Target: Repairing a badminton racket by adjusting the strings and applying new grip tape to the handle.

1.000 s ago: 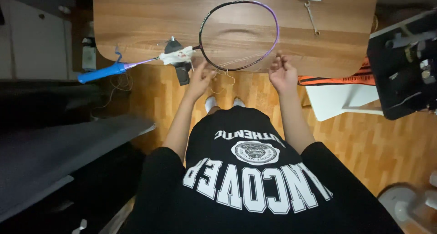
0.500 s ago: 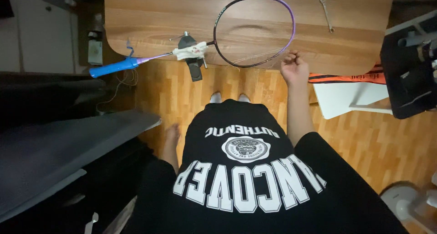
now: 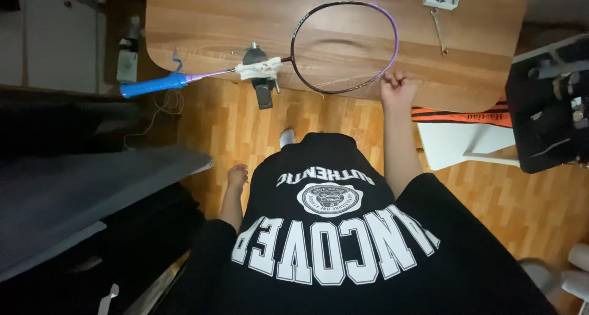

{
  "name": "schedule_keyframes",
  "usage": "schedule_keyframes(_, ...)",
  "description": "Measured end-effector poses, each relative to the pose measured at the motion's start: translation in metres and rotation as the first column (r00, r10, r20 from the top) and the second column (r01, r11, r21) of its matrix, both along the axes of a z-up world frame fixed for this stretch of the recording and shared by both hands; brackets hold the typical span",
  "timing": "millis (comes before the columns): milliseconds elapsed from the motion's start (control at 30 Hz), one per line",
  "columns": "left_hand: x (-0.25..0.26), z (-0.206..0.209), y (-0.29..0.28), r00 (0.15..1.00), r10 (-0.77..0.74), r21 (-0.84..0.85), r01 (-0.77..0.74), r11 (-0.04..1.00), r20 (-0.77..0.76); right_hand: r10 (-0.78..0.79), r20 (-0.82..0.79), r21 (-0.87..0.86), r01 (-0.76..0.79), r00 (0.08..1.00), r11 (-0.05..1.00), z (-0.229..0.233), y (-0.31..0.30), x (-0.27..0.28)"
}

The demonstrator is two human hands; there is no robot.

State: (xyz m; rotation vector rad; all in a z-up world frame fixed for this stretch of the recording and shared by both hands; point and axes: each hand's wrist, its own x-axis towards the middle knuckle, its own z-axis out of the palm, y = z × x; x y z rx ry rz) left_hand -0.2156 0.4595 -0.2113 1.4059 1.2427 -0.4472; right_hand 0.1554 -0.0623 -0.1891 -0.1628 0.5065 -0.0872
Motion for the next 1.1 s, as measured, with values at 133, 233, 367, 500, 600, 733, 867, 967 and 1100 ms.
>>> schedule_keyframes(133, 0.018, -0.004, -0.001, 0.918, -0.367, 0.277, 0.318, 0.907, 0.15, 0.036, -0.158, 0.026, -0.032, 0.987, 0.999, 0.068, 0.026, -0.008)
schedule_keyframes(233, 0.048, -0.013, -0.003, 0.561, -0.808, 0.504, 0.758, 0.414, -0.182, 0.12, -0.154, 0.014, -0.119, 0.981, 0.993, 0.098, 0.038, -0.012)
schedule_keyframes(367, 0.124, 0.039, -0.041, 0.339, -0.931, 0.439, 0.863, 0.252, -0.132, 0.375, -0.229, -0.431, -0.439, 0.898, 0.788, 0.091, 0.019, -0.006)
schedule_keyframes(500, 0.215, 0.195, -0.127, 0.511, -0.823, 0.448, 0.693, 0.565, 0.247, 0.503, -0.209, -0.454, -0.539, 0.839, 0.71, 0.086, -0.002, 0.007)
schedule_keyframes(600, 0.254, 0.211, -0.16, 0.486, -0.771, 0.719, 0.347, 0.602, 0.411, 0.609, -0.337, -0.566, -0.672, 0.718, 0.478, 0.128, 0.003, 0.018)
schedule_keyframes(733, 0.284, 0.135, -0.157, 0.434, -0.727, 0.717, 0.227, 0.659, 0.532, 0.723, -0.303, -0.608, -0.71, 0.621, 0.355, 0.147, 0.003, 0.029)
schedule_keyframes(867, 0.301, 0.126, -0.153, 0.66, -0.37, 0.066, 0.437, 0.897, 0.654, 0.692, -0.439, -0.596, -0.762, 0.574, 0.254, 0.16, 0.003, 0.033)
schedule_keyframes(967, 0.299, 0.123, -0.15, 0.69, -0.457, -0.014, 0.56, 0.828, 0.562, 0.688, -0.467, -0.628, -0.757, 0.555, 0.184, 0.168, 0.002, 0.039)
schedule_keyframes(1100, 0.294, 0.114, -0.144, 0.64, -0.587, 0.071, 0.644, 0.762, 0.497, 0.595, -0.426, -0.586, -0.709, 0.682, 0.392, 0.125, -0.036, 0.042)
